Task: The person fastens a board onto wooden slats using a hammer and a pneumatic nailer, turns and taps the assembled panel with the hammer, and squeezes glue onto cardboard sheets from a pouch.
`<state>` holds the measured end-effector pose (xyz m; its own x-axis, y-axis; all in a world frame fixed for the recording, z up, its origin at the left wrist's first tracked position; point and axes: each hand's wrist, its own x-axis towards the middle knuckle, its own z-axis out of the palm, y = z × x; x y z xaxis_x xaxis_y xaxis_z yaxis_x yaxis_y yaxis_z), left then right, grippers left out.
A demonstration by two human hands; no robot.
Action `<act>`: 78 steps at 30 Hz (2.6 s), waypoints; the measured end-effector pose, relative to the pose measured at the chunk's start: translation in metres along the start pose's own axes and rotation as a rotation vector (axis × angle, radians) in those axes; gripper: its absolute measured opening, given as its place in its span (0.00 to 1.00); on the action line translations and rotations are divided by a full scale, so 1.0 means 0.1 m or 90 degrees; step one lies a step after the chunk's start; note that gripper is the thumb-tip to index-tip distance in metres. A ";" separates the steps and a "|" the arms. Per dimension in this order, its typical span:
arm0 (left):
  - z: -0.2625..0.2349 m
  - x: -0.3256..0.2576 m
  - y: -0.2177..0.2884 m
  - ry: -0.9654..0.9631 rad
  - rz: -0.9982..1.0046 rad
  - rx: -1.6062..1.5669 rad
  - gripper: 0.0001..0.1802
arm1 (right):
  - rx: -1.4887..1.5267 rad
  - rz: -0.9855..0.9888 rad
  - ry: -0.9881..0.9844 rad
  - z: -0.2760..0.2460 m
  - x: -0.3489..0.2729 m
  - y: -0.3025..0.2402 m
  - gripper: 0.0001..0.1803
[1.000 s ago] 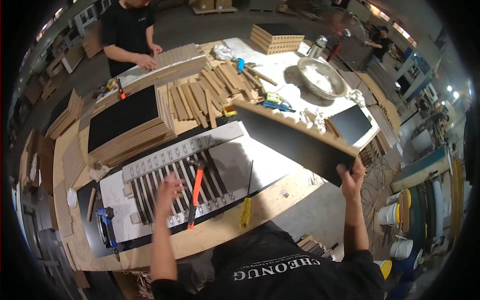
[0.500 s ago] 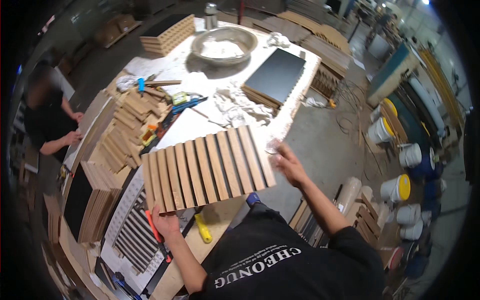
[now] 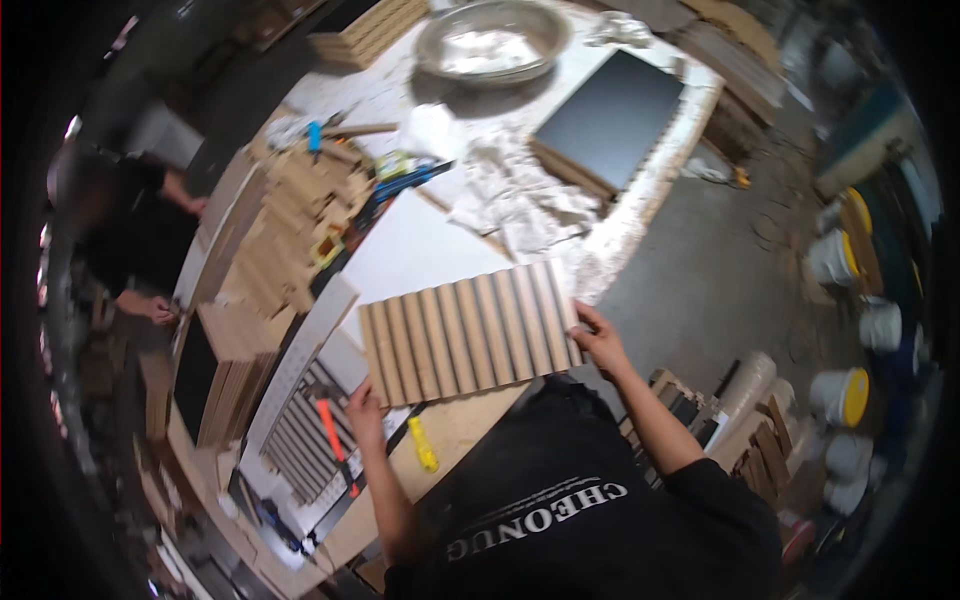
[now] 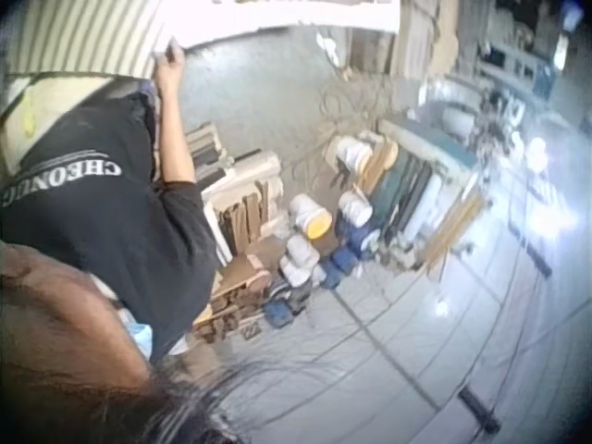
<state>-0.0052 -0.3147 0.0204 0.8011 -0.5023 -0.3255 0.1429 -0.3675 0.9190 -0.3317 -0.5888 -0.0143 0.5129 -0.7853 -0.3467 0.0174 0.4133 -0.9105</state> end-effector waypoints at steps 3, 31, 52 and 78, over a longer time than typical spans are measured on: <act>0.13 -0.05 0.13 0.099 0.248 0.460 0.14 | -0.014 0.009 0.000 -0.02 0.01 -0.04 0.29; 0.24 0.35 0.95 0.075 0.011 -0.768 0.32 | 0.248 0.083 -0.026 0.98 -0.02 -0.62 0.24; 0.31 0.43 0.65 0.026 -0.064 -0.576 0.30 | 0.109 0.115 -0.755 1.64 0.58 -1.33 0.48; -0.70 0.06 -0.10 0.418 0.328 0.551 0.13 | 0.014 0.073 -0.135 1.73 1.30 -0.34 0.36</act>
<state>0.0395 -0.2592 0.0252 0.8287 -0.3423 0.4429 -0.5171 -0.7710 0.3716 -0.1170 -0.6250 0.0110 0.6814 -0.6193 -0.3901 -0.0332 0.5062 -0.8618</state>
